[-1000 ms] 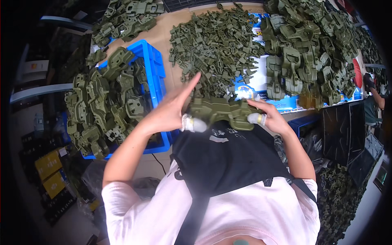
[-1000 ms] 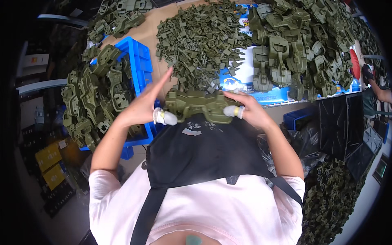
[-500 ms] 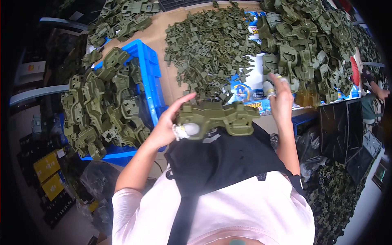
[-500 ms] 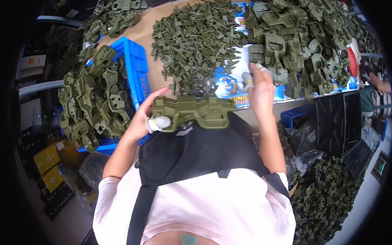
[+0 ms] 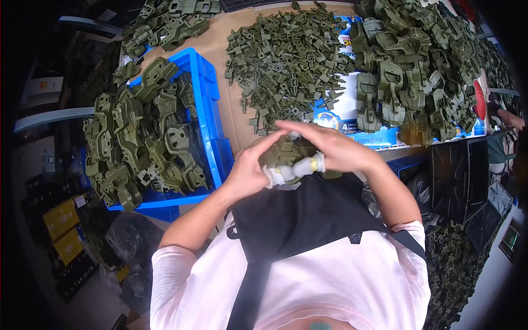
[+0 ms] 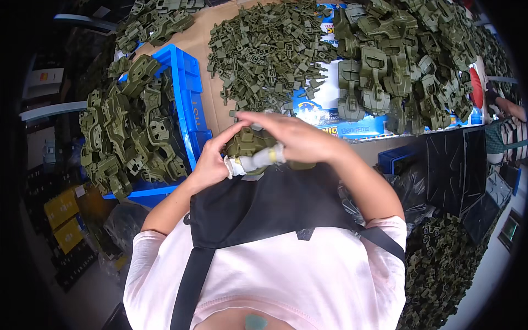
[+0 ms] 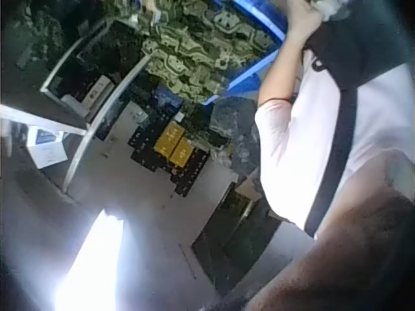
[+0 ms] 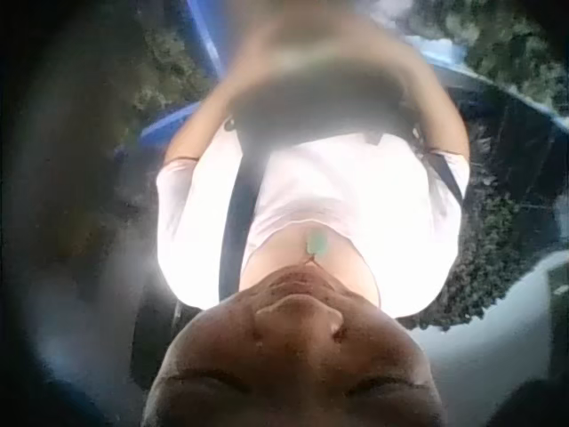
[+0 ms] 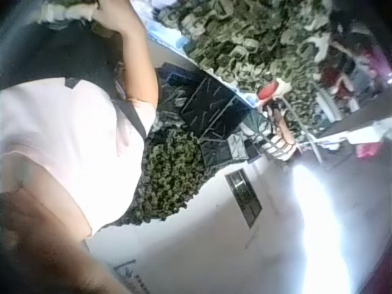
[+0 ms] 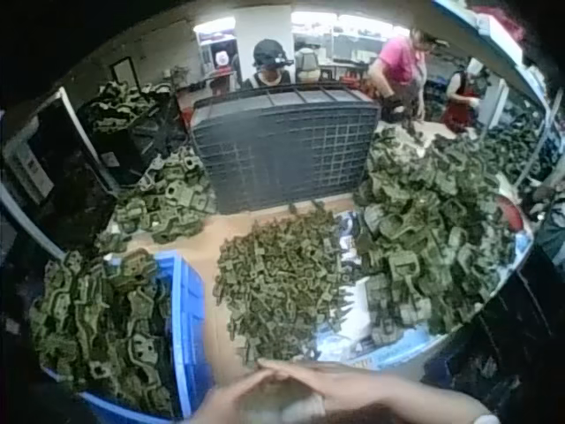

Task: The person repeatedly picks up green plastic components from a blue crate and a table, snaps them together by hand, and places the assembled units onto a growing pile on the table. The task involves continuous manual assembly of identical parts in a repetitive cycle.

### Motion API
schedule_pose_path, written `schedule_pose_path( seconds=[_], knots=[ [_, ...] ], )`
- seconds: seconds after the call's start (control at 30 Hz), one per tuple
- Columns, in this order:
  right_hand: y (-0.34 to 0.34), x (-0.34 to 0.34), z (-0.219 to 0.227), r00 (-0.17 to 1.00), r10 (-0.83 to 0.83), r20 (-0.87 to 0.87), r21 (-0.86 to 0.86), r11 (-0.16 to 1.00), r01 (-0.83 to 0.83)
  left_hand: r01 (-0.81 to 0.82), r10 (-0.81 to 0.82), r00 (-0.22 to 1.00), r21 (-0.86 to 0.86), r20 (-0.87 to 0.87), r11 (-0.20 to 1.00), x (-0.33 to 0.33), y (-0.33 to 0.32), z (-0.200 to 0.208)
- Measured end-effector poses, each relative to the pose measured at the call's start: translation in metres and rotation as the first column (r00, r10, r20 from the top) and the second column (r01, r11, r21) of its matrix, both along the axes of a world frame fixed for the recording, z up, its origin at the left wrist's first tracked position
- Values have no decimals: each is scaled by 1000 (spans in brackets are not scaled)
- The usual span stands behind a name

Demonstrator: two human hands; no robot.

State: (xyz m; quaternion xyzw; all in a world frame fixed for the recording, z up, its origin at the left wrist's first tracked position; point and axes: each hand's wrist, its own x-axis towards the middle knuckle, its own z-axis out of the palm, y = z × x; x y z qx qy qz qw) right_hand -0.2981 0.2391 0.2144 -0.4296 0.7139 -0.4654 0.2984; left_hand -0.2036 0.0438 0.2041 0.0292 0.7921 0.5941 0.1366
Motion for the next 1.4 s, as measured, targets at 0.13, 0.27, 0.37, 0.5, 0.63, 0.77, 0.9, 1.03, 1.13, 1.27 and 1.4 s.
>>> schedule_pose_path(
  seconds=[0.13, 0.27, 0.37, 0.5, 0.63, 0.77, 0.9, 1.03, 1.13, 1.27, 1.4],
  knots=[
    [2, -6, -17, 998, 67, -2, 93, 993, -67, -6, 2, 999, -72, -53, 997, 6, 2, -14],
    [0, -8, -14, 995, -88, -38, -30, 996, 87, 124, -123, 992, -114, 15, 986, -15, -4, -2],
    [10, -19, 6, 859, -395, 326, -201, 859, 471, -138, 173, 951, 149, -256, 979, -35, -9, 22],
    [2, -7, 2, 771, -351, 531, -296, 776, 557, -59, 119, 976, 305, -185, 951, -52, 22, 0],
    [30, -18, 30, 872, -308, -379, -256, 941, 221, 56, -34, 997, 324, -71, 944, -44, 20, 6],
    [53, -1, 21, 962, -253, -105, -66, 967, 247, 282, -282, 959, -17, 5, 959, -46, 28, 20],
    [81, 23, 9, 868, -496, 7, -4, 868, 496, 205, -203, 962, -10, -183, 979, -47, 3, 22],
    [82, 51, -20, 744, -627, 233, -270, 693, 669, 51, -35, 987, 102, -155, 993, -39, 14, 12],
    [97, 55, -13, 780, -615, 116, -220, 750, 623, 141, -160, 928, -81, -337, 987, -41, 13, 10],
    [102, 60, -8, 758, -652, 29, -303, 717, 628, 108, -101, 900, -7, -424, 994, -33, 20, 6],
    [118, 51, 4, 731, -682, 21, -269, 700, 662, 117, -88, 966, 111, -243, 987, -51, 46, 24]
  ],
)
